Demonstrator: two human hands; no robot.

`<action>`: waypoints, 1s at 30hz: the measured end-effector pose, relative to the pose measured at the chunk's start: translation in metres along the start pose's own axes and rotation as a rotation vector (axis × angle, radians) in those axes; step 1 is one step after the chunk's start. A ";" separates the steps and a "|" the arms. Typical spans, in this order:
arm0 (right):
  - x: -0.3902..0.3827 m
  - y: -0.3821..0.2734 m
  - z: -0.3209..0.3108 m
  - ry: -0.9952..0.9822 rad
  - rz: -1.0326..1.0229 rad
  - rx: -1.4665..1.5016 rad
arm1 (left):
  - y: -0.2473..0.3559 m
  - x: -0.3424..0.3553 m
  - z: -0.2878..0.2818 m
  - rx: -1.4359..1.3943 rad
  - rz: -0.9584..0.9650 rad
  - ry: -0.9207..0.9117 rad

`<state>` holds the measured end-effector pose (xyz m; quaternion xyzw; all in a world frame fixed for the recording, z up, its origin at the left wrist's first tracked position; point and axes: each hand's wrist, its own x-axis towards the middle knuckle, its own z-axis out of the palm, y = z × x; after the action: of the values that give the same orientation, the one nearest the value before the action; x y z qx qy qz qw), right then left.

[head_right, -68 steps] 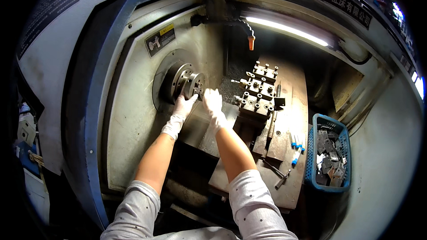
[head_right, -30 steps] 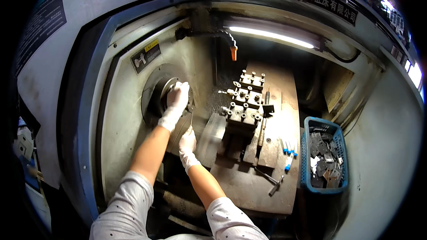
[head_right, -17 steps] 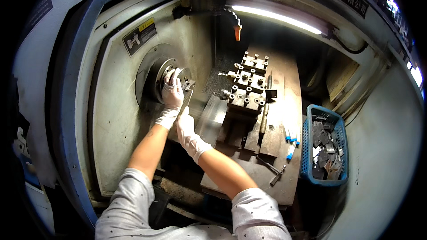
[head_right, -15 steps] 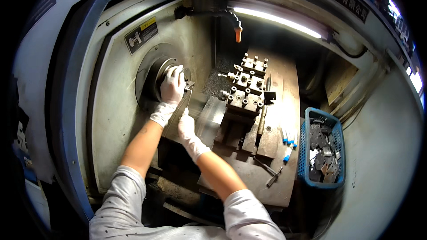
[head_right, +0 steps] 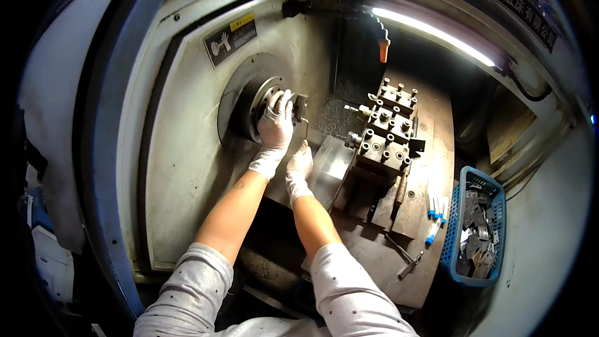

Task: The person operates a CNC lathe, repeatedly opening the machine door, removing small metal parts from the chuck, and placing them into a red basket. The person also uses a tool to clear metal shavings from the machine bed and wipes the interior surfaces before closing the door.

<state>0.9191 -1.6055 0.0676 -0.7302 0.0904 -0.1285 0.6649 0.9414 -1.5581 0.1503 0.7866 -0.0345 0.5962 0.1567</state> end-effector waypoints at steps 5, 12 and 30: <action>-0.019 -0.024 -0.024 -0.423 0.483 0.041 | -0.008 0.003 -0.002 0.061 0.024 -0.061; -0.021 -0.010 -0.004 -0.199 0.247 0.058 | -0.005 0.050 0.025 0.371 0.131 -0.669; -0.023 -0.051 -0.027 -0.494 0.661 0.304 | -0.011 0.008 -0.003 0.113 0.024 -0.094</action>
<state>0.8873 -1.6194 0.1188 -0.5649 0.1374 0.2578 0.7717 0.9435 -1.5461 0.1564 0.8209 -0.0173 0.5614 0.1031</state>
